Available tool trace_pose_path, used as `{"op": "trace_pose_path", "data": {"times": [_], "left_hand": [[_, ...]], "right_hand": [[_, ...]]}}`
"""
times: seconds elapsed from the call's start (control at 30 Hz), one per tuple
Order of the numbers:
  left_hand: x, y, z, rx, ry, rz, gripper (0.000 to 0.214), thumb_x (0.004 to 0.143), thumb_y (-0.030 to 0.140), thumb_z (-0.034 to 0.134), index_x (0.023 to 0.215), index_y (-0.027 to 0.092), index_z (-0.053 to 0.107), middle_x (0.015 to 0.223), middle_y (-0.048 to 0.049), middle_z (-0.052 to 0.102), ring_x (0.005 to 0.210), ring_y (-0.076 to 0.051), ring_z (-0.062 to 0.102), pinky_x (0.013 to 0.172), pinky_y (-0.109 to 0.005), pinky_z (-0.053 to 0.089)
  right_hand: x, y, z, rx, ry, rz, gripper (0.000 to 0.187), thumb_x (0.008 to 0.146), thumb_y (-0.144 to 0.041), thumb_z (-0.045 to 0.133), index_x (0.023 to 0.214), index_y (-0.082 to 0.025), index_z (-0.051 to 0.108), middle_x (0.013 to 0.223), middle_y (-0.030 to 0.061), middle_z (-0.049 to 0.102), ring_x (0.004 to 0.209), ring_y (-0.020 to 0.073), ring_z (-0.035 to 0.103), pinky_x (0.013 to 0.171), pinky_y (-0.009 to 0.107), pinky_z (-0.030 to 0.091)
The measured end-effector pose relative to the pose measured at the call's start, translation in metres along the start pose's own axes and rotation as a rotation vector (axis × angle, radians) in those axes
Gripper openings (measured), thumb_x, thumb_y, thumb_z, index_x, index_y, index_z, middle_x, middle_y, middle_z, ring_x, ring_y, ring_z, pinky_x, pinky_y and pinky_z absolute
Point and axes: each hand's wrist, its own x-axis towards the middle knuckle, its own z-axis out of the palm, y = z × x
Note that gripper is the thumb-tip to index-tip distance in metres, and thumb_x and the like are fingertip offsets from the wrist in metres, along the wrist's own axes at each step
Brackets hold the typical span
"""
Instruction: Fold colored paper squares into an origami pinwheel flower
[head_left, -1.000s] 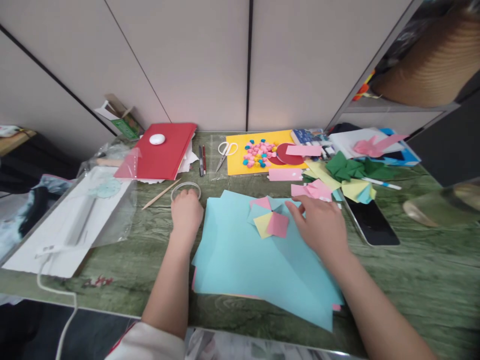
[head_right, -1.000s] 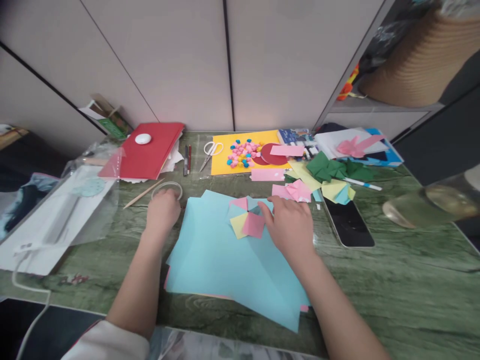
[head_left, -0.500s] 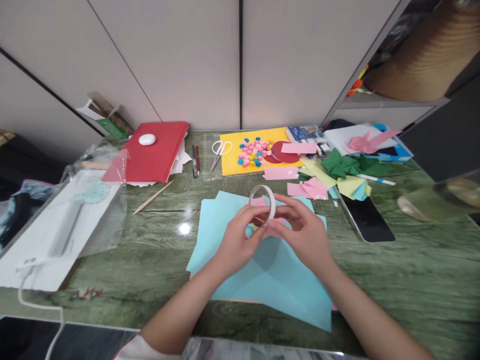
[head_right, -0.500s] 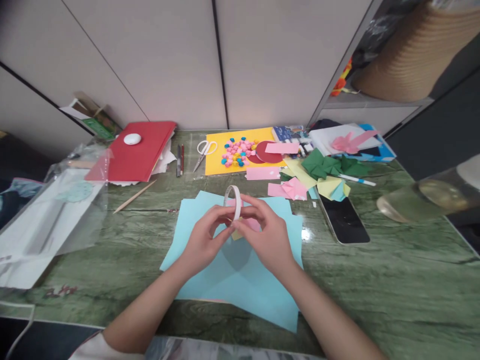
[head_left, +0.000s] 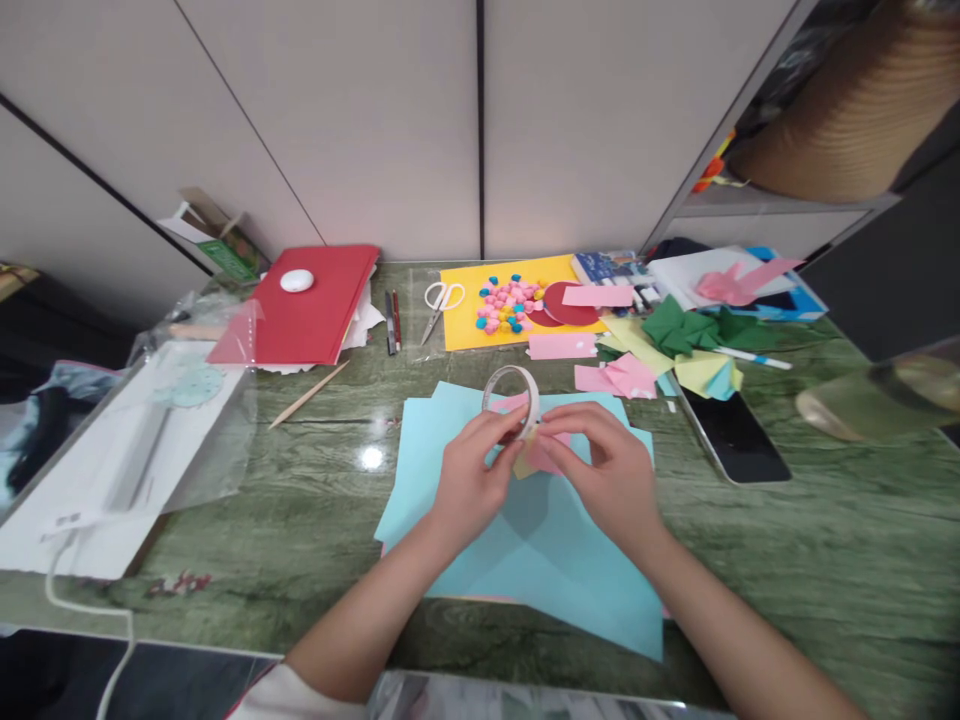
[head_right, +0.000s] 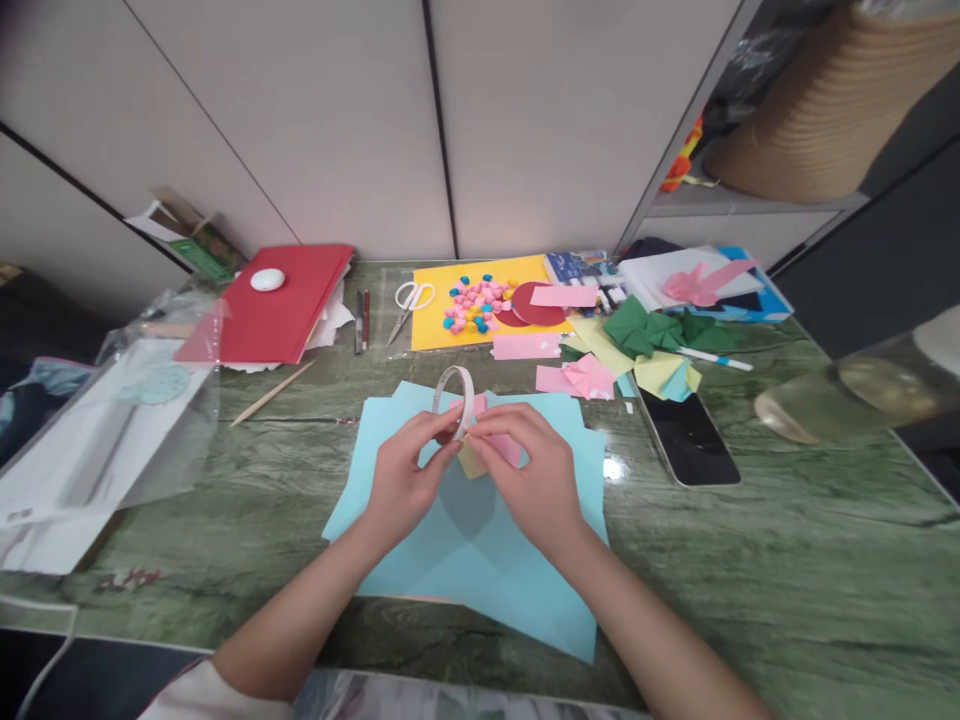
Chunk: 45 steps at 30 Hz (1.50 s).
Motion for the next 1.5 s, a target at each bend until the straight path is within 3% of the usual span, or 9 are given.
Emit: {"op": "trace_pose_path", "data": {"times": [0.07, 0.17, 0.23, 0.37, 0.47, 0.6, 0.83, 1.17, 1.5], "left_hand": [[0.000, 0.000, 0.000, -0.002, 0.012, -0.024, 0.039, 0.082, 0.016, 0.052, 0.119, 0.027, 0.057, 0.088, -0.0044, 0.063, 0.080, -0.015, 0.056, 0.074, -0.027, 0.045], [0.000, 0.002, 0.000, -0.012, 0.012, -0.045, 0.037, 0.082, 0.017, 0.053, 0.118, 0.026, 0.059, 0.086, -0.0044, 0.062, 0.077, -0.015, 0.056, 0.071, -0.027, 0.045], [-0.001, 0.003, 0.000, -0.001, 0.007, -0.035, 0.036, 0.082, 0.017, 0.052, 0.117, 0.026, 0.060, 0.086, -0.0047, 0.062, 0.077, -0.016, 0.056, 0.070, -0.027, 0.045], [-0.003, 0.003, 0.002, 0.084, -0.017, -0.008, 0.034, 0.083, 0.015, 0.050, 0.115, 0.023, 0.060, 0.088, -0.0057, 0.063, 0.080, -0.016, 0.058, 0.072, -0.027, 0.046], [-0.004, -0.001, 0.003, 0.170, -0.030, 0.017, 0.032, 0.084, 0.013, 0.047, 0.113, 0.020, 0.060, 0.086, -0.0058, 0.062, 0.080, -0.015, 0.058, 0.072, -0.027, 0.047], [-0.005, -0.008, 0.005, 0.338, -0.006, 0.123, 0.031, 0.086, 0.014, 0.045, 0.114, 0.017, 0.058, 0.081, -0.0057, 0.060, 0.077, -0.015, 0.055, 0.068, -0.027, 0.047], [-0.010, -0.014, 0.008, 0.630, 0.009, 0.293, 0.032, 0.088, 0.013, 0.042, 0.116, 0.015, 0.056, 0.073, -0.0052, 0.057, 0.070, -0.016, 0.050, 0.063, -0.028, 0.044], [-0.009, -0.006, 0.008, 0.261, 0.105, 0.275, 0.031, 0.084, 0.009, 0.050, 0.112, 0.017, 0.060, 0.070, -0.0023, 0.056, 0.066, -0.012, 0.049, 0.058, -0.024, 0.042], [-0.008, -0.011, 0.014, 0.153, 0.161, 0.260, 0.030, 0.081, 0.011, 0.054, 0.108, 0.020, 0.064, 0.072, -0.0027, 0.059, 0.067, -0.012, 0.053, 0.060, -0.024, 0.044]], "right_hand": [[0.001, 0.003, 0.000, 0.033, 0.015, 0.033, 0.008, 0.077, -0.019, 0.063, 0.082, -0.025, 0.065, 0.085, 0.0016, 0.064, 0.086, 0.0180, 0.060, 0.078, 0.034, 0.048], [0.001, 0.007, -0.001, -0.030, 0.115, 0.027, 0.023, 0.078, -0.020, 0.062, 0.100, -0.027, 0.062, 0.090, 0.0021, 0.063, 0.082, 0.0172, 0.061, 0.077, 0.034, 0.048], [0.001, 0.007, -0.004, -0.192, 0.144, -0.105, 0.029, 0.080, -0.019, 0.060, 0.107, -0.029, 0.061, 0.094, 0.0029, 0.063, 0.085, 0.0174, 0.060, 0.078, 0.034, 0.046], [0.000, 0.005, -0.008, -0.613, 0.082, -0.457, 0.028, 0.080, -0.014, 0.060, 0.100, -0.033, 0.065, 0.097, 0.0015, 0.067, 0.089, 0.0180, 0.059, 0.081, 0.037, 0.038], [-0.001, 0.002, -0.007, -0.833, 0.085, -0.555, 0.024, 0.079, -0.015, 0.062, 0.096, -0.031, 0.066, 0.096, 0.0008, 0.069, 0.086, 0.0178, 0.058, 0.080, 0.038, 0.033], [-0.002, 0.002, -0.002, -0.893, 0.147, -0.624, 0.013, 0.075, -0.016, 0.066, 0.084, -0.025, 0.066, 0.089, -0.0003, 0.070, 0.083, 0.0175, 0.056, 0.077, 0.037, 0.031], [-0.003, 0.003, 0.006, -0.786, 0.055, -0.437, 0.005, 0.075, -0.018, 0.065, 0.073, -0.021, 0.061, 0.090, 0.0019, 0.066, 0.087, 0.0192, 0.053, 0.076, 0.036, 0.032], [-0.007, -0.005, 0.010, -0.503, 0.062, -0.101, 0.006, 0.073, -0.018, 0.062, 0.070, -0.021, 0.058, 0.091, 0.0033, 0.055, 0.090, 0.0221, 0.049, 0.076, 0.038, 0.035], [-0.003, 0.006, 0.014, -0.462, 0.066, -0.009, 0.004, 0.073, -0.021, 0.059, 0.069, -0.021, 0.058, 0.091, 0.0036, 0.055, 0.091, 0.0225, 0.050, 0.080, 0.040, 0.036]]}}
